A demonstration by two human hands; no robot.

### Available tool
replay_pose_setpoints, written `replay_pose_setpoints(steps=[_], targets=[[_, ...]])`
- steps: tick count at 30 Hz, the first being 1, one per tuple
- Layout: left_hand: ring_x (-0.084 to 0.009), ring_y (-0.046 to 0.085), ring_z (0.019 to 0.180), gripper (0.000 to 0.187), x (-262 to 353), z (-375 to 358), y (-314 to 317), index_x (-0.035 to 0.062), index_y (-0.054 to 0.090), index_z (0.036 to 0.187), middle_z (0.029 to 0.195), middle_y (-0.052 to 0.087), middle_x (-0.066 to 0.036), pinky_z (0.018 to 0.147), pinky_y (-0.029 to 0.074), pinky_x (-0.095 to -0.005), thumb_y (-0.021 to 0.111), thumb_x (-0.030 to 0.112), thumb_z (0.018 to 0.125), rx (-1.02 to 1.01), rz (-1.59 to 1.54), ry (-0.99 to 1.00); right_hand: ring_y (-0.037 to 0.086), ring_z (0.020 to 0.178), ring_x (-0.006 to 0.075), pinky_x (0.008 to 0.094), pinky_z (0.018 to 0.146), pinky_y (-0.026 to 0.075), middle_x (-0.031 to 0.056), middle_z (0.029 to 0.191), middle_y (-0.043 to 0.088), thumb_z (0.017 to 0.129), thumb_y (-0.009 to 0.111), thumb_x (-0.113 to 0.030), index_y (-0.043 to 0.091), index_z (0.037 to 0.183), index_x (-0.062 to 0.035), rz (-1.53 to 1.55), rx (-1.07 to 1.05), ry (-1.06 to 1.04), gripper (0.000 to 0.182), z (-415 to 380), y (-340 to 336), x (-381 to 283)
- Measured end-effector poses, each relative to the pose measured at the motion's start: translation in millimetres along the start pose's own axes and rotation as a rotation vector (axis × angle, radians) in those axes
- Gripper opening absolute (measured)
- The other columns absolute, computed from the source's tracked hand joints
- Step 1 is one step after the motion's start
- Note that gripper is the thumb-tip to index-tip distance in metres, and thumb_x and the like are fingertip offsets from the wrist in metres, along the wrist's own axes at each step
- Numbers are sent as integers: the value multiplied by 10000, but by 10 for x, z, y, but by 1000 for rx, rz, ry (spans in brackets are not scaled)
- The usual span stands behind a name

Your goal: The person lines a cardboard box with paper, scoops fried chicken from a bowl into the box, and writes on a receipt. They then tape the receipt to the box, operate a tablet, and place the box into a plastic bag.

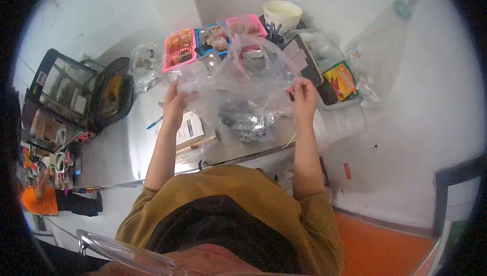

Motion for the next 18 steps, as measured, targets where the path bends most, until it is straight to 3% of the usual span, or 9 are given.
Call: replay_pose_setpoints(steps=[3, 4, 6, 8, 9, 10, 13, 15, 18], targets=[[-191, 546, 1018, 317, -35, -129, 116, -4, 502, 1114, 1089, 568, -83, 882, 422, -301, 598, 135, 845, -179, 400, 86, 531, 864, 129, 288, 756, 438, 42, 954, 570, 786, 608, -63, 557, 1073, -34, -365, -90, 106, 292, 61, -76, 88], [-190, 531, 1019, 315, -30, -156, 181, 0, 519, 1120, 1103, 552, -79, 889, 408, -306, 599, 137, 847, -237, 551, 121, 502, 1011, 213, 363, 863, 405, 90, 1093, 545, 716, 642, -101, 564, 1083, -38, -628, -66, -144, 380, -59, 88, -164], [-188, 501, 1019, 314, -54, -215, 337, 8, 553, 1133, 1130, 520, -71, 902, 382, -316, 601, 140, 852, -359, 850, 182, 478, 1095, 294, 399, 933, 360, 113, 1154, 533, 695, 646, -148, 561, 1116, -76, -790, -125, -672, 435, -362, 655, -764], [-180, 508, 960, 250, -36, -191, 442, 23, 594, 1063, 1072, 538, -53, 865, 387, -297, 595, 172, 862, -291, 764, 366, 477, 1116, 335, 415, 980, 321, 95, 1181, 534, 709, 633, -180, 557, 1141, -101, -1026, -356, -885, 445, -692, 1085, -908], [-176, 512, 931, 226, -21, -169, 479, 30, 614, 1028, 1043, 547, -45, 847, 389, -287, 592, 188, 867, -259, 718, 457, 487, 1110, 322, 438, 968, 330, 83, 1182, 540, 730, 619, -188, 564, 1132, -112, -1040, -552, -895, 413, -776, 1235, -822], [-177, 513, 905, 249, -52, -124, 475, 18, 618, 1027, 1036, 556, -52, 832, 390, -295, 583, 210, 872, -234, 587, 364, 498, 1105, 309, 461, 955, 339, 72, 1183, 545, 750, 604, -196, 570, 1123, -122, -1047, -748, -900, 382, -837, 1340, -728], [-173, 516, 854, 311, -209, 60, 374, -1, 630, 1020, 1005, 578, -66, 807, 392, -305, 534, 267, 896, -115, 243, 41, 528, 1062, 276, 527, 887, 364, 59, 1167, 565, 769, 568, -180, 606, 1047, -120, -1006, -774, -437, 287, -624, 1254, -133], [-164, 518, 855, 343, -440, 249, 95, 7, 642, 1008, 972, 586, -63, 817, 393, -297, 473, 294, 924, 18, 82, -226, 545, 1020, 267, 521, 798, 398, 59, 1153, 574, 769, 563, -201, 638, 952, -111, -1442, -828, -445, 216, -487, 957, 53], [-156, 512, 857, 449, -559, 324, -90, 20, 603, 1112, 965, 590, -45, 829, 394, -294, 465, 403, 923, 14, -311, -254, 541, 1011, 269, 464, 766, 417, 45, 1142, 577, 768, 555, -202, 660, 889, -102, -1830, -810, -286, 189, -321, 608, 37]])
Point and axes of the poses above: each hand's wrist, its own z-axis towards the middle knuckle, its own y-axis out of the palm, x = y × z, the point moved 5 cm from there along z, towards the middle knuckle
